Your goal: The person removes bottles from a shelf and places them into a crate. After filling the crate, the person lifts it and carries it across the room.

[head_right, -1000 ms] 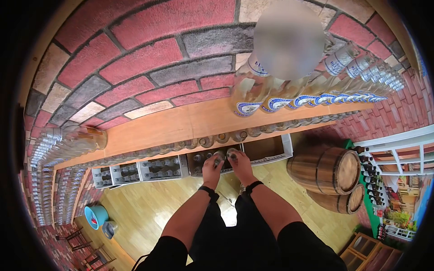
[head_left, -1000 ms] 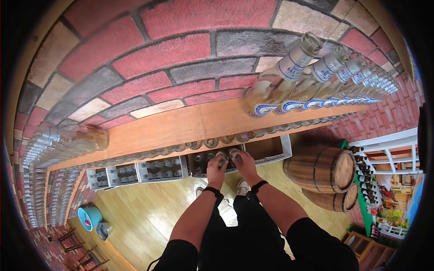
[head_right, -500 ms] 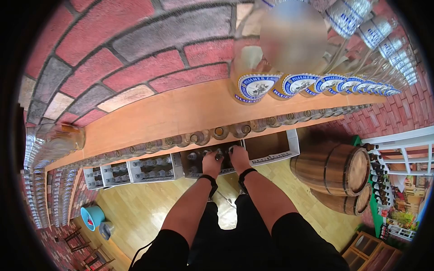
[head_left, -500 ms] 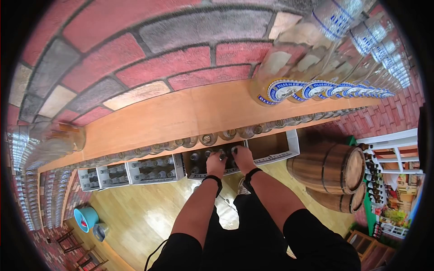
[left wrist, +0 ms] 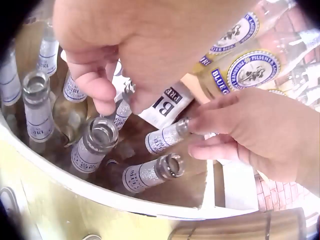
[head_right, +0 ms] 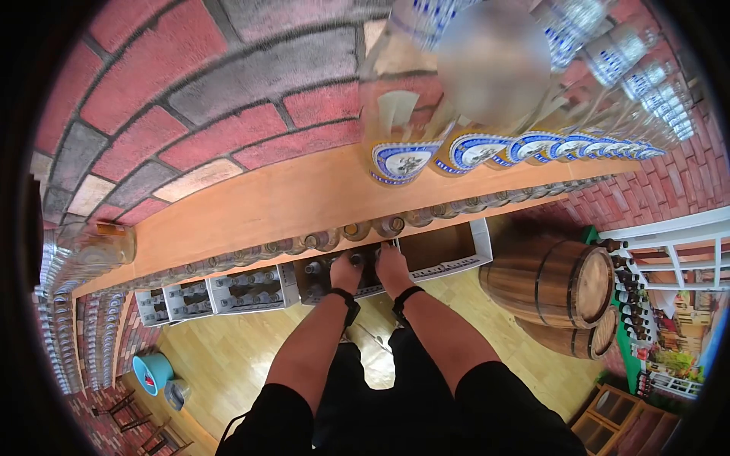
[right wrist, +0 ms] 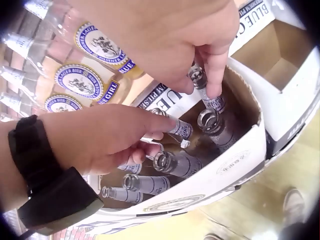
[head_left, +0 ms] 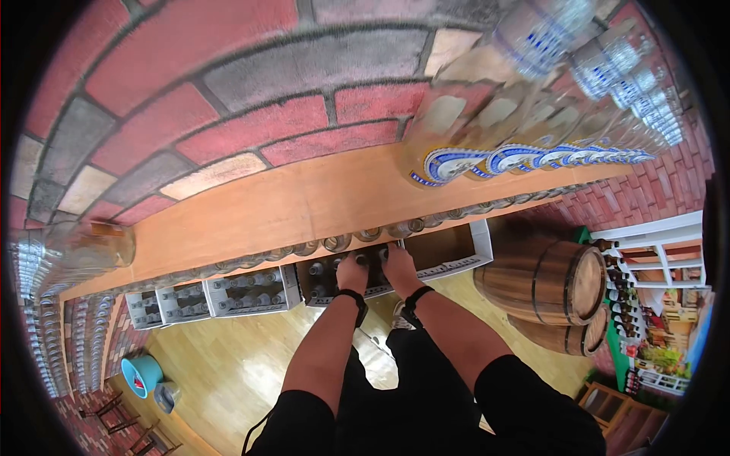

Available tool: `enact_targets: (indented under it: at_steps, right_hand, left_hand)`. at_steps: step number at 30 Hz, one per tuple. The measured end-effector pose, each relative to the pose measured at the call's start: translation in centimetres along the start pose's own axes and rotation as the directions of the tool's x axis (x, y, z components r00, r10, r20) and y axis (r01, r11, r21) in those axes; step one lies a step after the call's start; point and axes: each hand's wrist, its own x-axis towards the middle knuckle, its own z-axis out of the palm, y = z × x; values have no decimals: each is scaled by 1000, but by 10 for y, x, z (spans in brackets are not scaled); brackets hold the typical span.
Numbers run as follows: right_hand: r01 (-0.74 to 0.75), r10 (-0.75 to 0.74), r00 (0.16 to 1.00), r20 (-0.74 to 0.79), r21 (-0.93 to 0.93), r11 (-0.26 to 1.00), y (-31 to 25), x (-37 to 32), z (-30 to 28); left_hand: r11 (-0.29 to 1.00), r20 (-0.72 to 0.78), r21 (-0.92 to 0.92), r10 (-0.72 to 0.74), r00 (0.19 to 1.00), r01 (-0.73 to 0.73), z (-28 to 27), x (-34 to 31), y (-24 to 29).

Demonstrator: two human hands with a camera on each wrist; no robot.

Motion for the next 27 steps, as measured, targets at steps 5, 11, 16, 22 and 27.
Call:
enact_targets:
  at_steps: [5, 11, 16, 22, 27]
  right_hand:
    - [4, 11, 994, -111, 132, 991, -22, -60, -74]
    - [80, -43, 978, -203, 179, 981, -27, -157, -160]
    - [104, 12, 960, -280, 397, 912, -67, -189, -260]
    - [407, -91, 777, -623, 386, 828, -137, -163, -401]
    - [565, -158, 696, -700, 399, 722, -196, -114, -492]
  left_hand:
    - [957, -137, -35, 280, 950, -287, -53, -46, 14]
    - [893, 0, -98, 441, 898, -439, -137, -170, 24]
    - [888, -13, -211, 415, 910, -408, -230, -219, 120]
    - [706, -355, -174, 606, 712, -687, -324, -215, 295]
    - [646, -520, -75, 624, 583, -759, -352, -165, 398]
